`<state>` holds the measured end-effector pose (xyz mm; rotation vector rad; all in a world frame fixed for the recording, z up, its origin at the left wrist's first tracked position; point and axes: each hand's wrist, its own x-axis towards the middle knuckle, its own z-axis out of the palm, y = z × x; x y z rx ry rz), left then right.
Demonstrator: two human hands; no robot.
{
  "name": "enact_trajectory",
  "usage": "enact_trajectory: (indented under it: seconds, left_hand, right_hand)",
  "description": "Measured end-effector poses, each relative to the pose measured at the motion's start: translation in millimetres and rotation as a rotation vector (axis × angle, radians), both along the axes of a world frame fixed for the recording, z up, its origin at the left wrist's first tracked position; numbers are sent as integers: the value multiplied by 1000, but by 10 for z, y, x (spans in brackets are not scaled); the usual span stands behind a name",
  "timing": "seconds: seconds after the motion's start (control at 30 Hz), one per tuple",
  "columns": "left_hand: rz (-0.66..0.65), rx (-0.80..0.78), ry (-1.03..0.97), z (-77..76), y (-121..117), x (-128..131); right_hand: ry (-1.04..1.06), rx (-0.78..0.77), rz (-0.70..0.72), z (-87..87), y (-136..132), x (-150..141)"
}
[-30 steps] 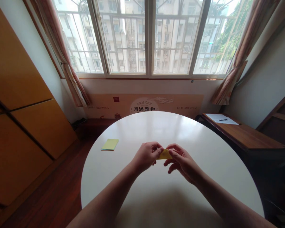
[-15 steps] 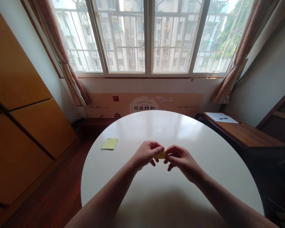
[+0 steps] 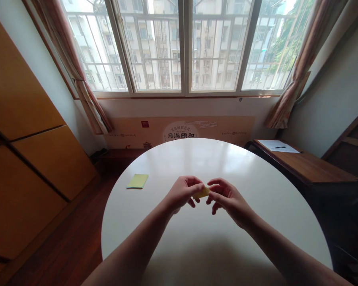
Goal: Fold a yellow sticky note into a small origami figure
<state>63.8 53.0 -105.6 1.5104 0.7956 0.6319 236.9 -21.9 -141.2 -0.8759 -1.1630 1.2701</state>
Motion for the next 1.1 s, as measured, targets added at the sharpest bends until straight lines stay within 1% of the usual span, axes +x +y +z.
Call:
enact_trajectory:
  seconds: [0.1, 0.37, 0.43, 0.53, 0.63, 0.77, 0.93, 1.1]
  left_hand:
    - [21, -35, -33, 11, -4, 2]
    - [17, -45, -32, 44, -22, 1]
    - [28, 0, -37, 34, -24, 2]
    - [42, 108, -34, 4, -31, 9]
    - [42, 148, -36, -20, -38, 16]
    - [34, 139, -30, -7, -46, 16]
    - [21, 74, -31, 46, -57, 6]
    - [12, 27, 42, 56, -50, 2]
  right_hand:
    - [-6, 7, -25, 14, -10, 2]
    - [-34, 34, -90, 18, -11, 18]
    - [-35, 38, -97, 17, -6, 18]
    - [-43, 50, -102, 15, -3, 16]
    - [-57, 61, -104, 11, -5, 13]
    - [-77, 86, -119, 12, -11, 13]
    - [-111, 109, -131, 25, -21, 19]
    - [-127, 122, -131, 21, -24, 10]
